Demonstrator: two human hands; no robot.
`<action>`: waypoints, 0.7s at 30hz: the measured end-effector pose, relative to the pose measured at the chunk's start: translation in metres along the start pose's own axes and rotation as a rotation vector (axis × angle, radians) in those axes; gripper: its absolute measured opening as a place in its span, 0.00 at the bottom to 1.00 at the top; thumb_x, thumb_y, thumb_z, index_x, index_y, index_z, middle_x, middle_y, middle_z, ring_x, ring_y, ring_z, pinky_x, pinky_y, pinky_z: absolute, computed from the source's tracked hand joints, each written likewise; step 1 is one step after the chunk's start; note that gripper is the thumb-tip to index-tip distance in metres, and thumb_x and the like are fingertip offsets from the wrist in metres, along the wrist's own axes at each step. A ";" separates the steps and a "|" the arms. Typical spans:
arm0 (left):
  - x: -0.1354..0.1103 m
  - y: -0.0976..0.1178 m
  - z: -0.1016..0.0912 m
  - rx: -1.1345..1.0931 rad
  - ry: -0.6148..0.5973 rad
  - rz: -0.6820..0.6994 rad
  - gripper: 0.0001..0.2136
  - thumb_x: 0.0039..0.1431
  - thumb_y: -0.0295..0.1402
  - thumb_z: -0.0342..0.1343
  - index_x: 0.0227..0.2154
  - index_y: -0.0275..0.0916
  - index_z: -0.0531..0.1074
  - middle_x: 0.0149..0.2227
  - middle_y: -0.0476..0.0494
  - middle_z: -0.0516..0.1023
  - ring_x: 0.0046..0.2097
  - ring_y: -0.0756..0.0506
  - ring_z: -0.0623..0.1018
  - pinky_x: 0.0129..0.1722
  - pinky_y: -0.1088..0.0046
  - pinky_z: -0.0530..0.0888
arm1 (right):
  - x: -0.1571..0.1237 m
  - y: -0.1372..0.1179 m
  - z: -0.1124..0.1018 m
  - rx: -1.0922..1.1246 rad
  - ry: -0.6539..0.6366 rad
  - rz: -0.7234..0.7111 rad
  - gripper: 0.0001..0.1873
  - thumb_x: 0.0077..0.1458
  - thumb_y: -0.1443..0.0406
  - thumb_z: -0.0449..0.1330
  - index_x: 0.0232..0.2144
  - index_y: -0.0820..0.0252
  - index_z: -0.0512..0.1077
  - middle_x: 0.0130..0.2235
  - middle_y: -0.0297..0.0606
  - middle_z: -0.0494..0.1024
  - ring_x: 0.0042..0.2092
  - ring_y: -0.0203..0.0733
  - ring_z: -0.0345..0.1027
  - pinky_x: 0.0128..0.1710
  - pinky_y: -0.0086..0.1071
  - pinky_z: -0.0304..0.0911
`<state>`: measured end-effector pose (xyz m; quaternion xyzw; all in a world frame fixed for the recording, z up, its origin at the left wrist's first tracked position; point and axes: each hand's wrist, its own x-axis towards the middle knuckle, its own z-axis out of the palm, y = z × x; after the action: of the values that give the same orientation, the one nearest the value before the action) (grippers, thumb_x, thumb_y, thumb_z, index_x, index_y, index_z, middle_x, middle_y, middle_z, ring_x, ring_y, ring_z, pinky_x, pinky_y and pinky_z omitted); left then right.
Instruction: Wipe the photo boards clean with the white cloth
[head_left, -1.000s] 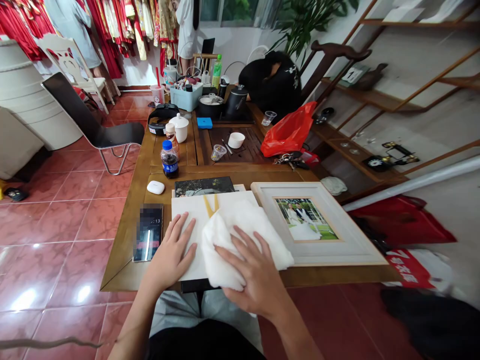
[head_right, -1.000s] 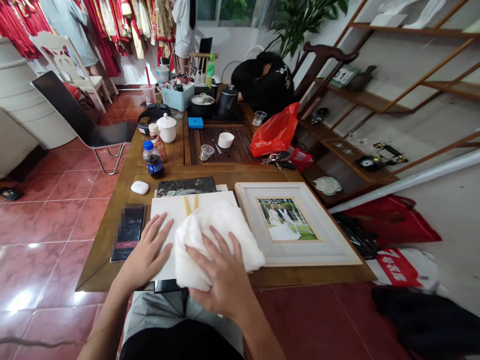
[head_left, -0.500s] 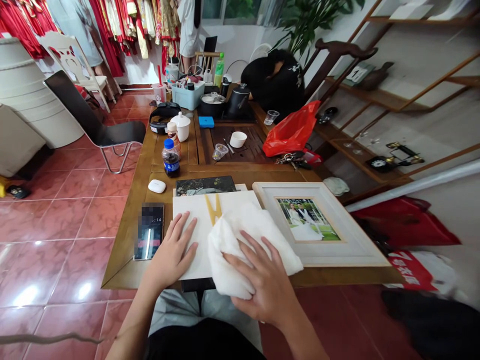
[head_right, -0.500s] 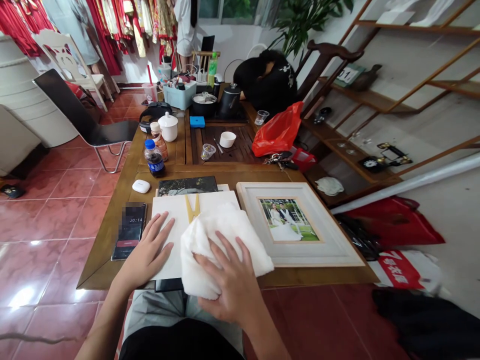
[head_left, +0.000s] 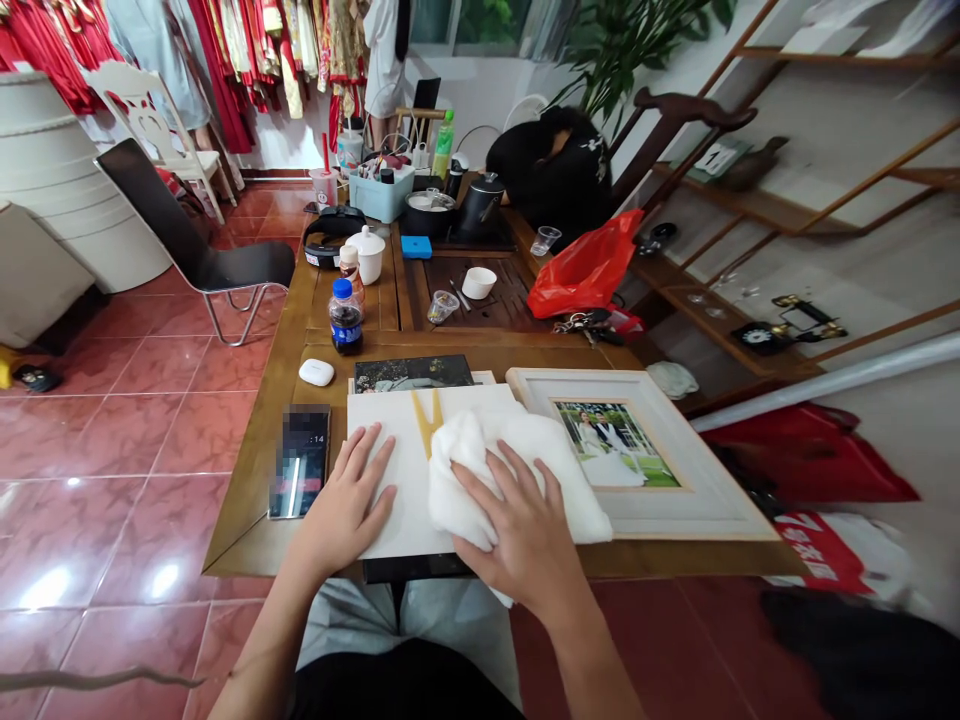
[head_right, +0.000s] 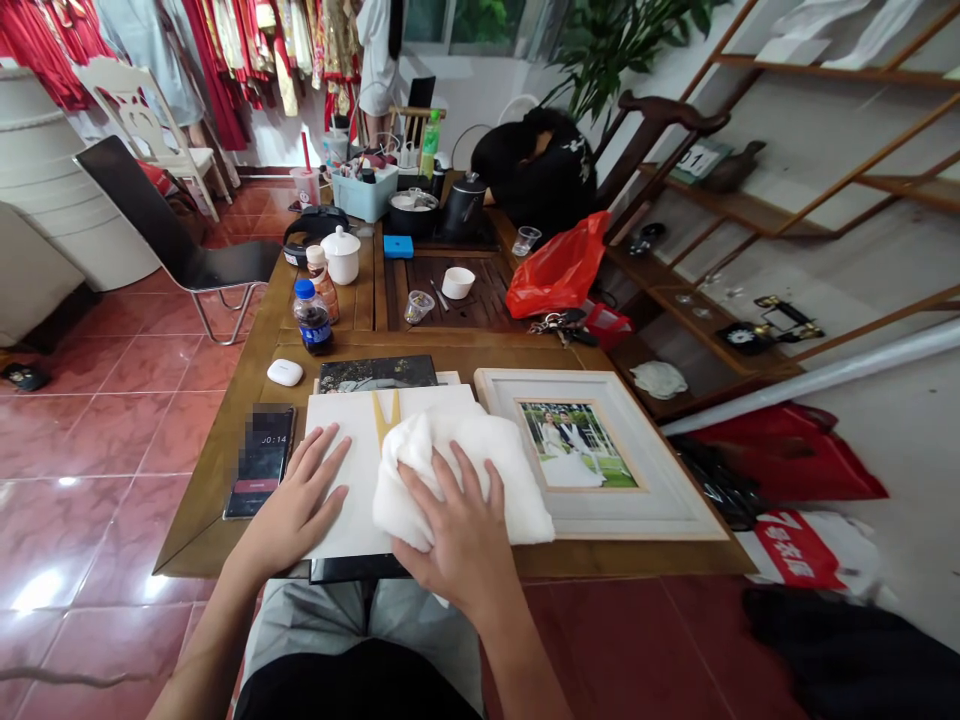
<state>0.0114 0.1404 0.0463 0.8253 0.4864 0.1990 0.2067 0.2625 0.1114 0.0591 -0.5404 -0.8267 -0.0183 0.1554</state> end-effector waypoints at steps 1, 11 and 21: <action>0.000 0.000 0.000 0.005 -0.002 0.003 0.26 0.73 0.37 0.43 0.71 0.43 0.51 0.74 0.39 0.46 0.74 0.35 0.45 0.70 0.47 0.55 | 0.005 -0.004 -0.001 0.018 -0.017 0.002 0.33 0.56 0.52 0.58 0.62 0.52 0.67 0.60 0.50 0.70 0.67 0.67 0.52 0.63 0.64 0.44; 0.002 0.001 -0.005 0.019 -0.009 0.054 0.26 0.72 0.34 0.43 0.71 0.41 0.52 0.74 0.37 0.45 0.74 0.34 0.45 0.70 0.46 0.57 | 0.033 -0.019 0.000 0.200 -0.156 -0.116 0.37 0.52 0.45 0.61 0.62 0.46 0.68 0.64 0.46 0.67 0.69 0.67 0.46 0.65 0.64 0.35; 0.000 0.002 -0.002 0.040 -0.016 0.000 0.26 0.74 0.38 0.42 0.71 0.41 0.51 0.75 0.39 0.45 0.75 0.36 0.44 0.70 0.47 0.55 | 0.016 0.027 0.002 0.073 -0.042 0.016 0.32 0.57 0.52 0.59 0.62 0.52 0.69 0.61 0.50 0.70 0.67 0.62 0.53 0.63 0.61 0.45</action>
<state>0.0116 0.1401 0.0491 0.8309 0.4886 0.1825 0.1939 0.2808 0.1375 0.0582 -0.5411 -0.8256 0.0245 0.1578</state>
